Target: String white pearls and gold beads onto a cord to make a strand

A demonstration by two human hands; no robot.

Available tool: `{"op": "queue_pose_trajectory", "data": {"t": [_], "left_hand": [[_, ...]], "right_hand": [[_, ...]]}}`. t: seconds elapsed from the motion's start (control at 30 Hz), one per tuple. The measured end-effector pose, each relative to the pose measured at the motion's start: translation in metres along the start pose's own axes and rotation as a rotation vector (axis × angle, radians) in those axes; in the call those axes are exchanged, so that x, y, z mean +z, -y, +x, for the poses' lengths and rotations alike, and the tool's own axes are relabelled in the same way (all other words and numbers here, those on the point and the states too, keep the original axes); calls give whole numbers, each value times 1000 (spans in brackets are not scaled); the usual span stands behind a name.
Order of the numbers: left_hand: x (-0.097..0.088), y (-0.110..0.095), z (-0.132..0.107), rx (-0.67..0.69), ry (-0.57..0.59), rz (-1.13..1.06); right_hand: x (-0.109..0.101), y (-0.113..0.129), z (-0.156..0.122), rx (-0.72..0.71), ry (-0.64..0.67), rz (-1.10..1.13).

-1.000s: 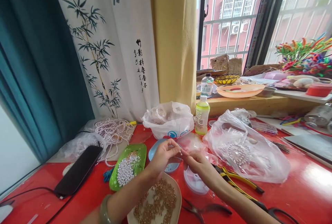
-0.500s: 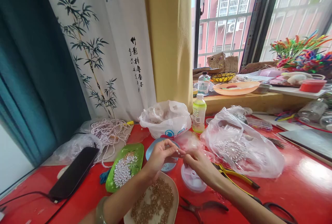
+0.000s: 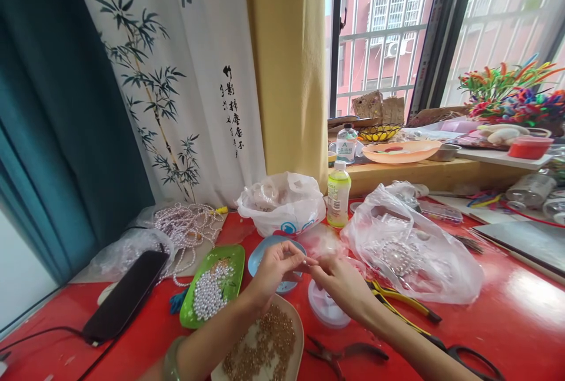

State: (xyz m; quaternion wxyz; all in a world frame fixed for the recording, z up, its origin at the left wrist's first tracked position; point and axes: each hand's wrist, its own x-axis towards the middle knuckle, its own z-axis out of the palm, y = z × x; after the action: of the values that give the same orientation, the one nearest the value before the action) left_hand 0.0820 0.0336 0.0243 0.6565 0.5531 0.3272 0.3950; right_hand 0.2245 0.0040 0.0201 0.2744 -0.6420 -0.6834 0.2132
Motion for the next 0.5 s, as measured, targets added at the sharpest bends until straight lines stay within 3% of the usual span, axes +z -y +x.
{"op": "queue_pose_trajectory", "data": {"t": [0.3,0.5], "left_hand": [[-9,4,4,-81,-21,-108],[-10,-5,2,-137,47,-91]], "right_hand": [[-3,0,0,-100,125,187],[-10,1,3,-229,2,408]]}}
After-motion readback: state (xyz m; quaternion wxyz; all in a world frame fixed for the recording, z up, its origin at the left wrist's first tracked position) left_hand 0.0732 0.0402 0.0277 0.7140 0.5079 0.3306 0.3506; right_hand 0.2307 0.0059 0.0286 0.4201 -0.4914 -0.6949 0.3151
